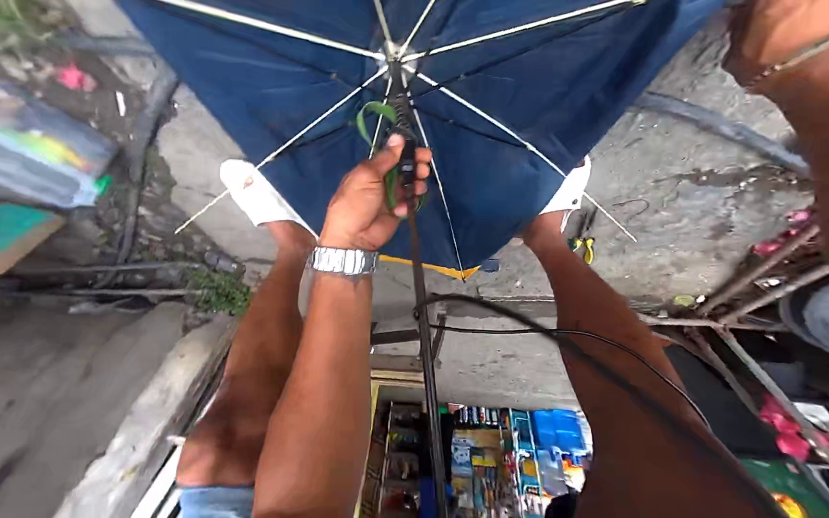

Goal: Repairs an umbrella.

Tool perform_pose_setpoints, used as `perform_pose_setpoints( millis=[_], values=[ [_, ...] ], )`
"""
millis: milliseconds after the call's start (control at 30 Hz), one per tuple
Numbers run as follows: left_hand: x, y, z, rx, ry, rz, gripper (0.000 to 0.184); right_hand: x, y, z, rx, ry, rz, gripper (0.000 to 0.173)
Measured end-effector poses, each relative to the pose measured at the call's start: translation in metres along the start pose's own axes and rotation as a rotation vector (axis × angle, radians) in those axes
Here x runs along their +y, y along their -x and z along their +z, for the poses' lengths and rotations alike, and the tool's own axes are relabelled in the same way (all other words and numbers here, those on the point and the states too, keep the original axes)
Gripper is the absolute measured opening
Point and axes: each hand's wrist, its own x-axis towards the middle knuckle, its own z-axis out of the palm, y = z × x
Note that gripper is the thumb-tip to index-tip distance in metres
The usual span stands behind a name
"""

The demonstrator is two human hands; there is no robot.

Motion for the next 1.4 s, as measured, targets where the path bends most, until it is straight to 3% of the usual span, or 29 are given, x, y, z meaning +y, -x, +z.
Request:
perform_pose_setpoints(
  millis=[133, 233, 333, 433, 533, 633, 767, 933, 1067, 1133, 1200, 1300, 1367, 1400],
  values=[
    [-0.009, -0.003, -0.005, -0.068, 0.032, 0.041, 0.045, -0.008, 0.078, 0.024, -0.044, -0.087, 0.225, 0.052],
    [-0.015, -0.003, -0.012, -0.099, -0.026, 0.058, 0.050, -0.041, 0.150, 0.032, -0.131, -0.312, 0.309, 0.038],
    [-0.036, 0.010, -0.024, -0.016, -0.169, 0.046, 0.056, -0.093, 0.205, 0.007, -0.144, -0.559, 0.223, 0.035],
    [-0.076, 0.043, -0.045, 0.199, -0.381, 0.096, 0.056, -0.159, 0.228, -0.025, -0.125, -0.898, 0.073, 0.030],
    [-0.143, 0.078, -0.071, 0.367, -0.637, 0.082, 0.062, -0.236, 0.227, -0.051, -0.174, -1.180, 0.085, 0.027],
    [-0.199, 0.088, -0.086, 0.321, -0.816, -0.037, 0.045, -0.305, 0.226, -0.059, -0.241, -1.281, 0.202, 0.027],
    [-0.216, 0.071, -0.096, 0.242, -0.954, -0.180, 0.041, -0.355, 0.278, -0.070, -0.390, -1.161, 0.302, 0.051],
    [-0.234, 0.043, -0.126, 0.224, -0.893, -0.181, 0.042, -0.329, 0.342, -0.051, -0.225, -1.176, 0.345, 0.041],
    [-0.250, 0.038, -0.132, 0.333, -0.766, -0.106, 0.047, -0.265, 0.374, -0.036, -0.186, -0.493, 0.075, 0.039],
    [-0.253, 0.038, -0.131, 0.363, -0.760, -0.023, 0.051, -0.244, 0.388, -0.050, -0.270, -0.228, 0.084, 0.048],
    [-0.249, 0.037, -0.129, 0.379, -0.763, 0.028, 0.049, -0.221, 0.406, -0.071, -0.335, -0.138, 0.174, 0.053],
    [-0.218, 0.044, -0.116, 0.493, -0.966, 0.010, 0.053, -0.175, 0.474, -0.093, -0.363, -0.344, 0.371, 0.049],
    [-0.186, 0.046, -0.108, 0.537, -1.020, 0.045, 0.068, -0.150, 0.544, -0.085, -0.483, -0.710, 0.499, 0.039],
    [-0.167, 0.047, -0.102, 0.522, -0.950, 0.106, 0.060, -0.142, 0.576, -0.078, -0.552, -0.916, 0.536, 0.033]
  ],
)
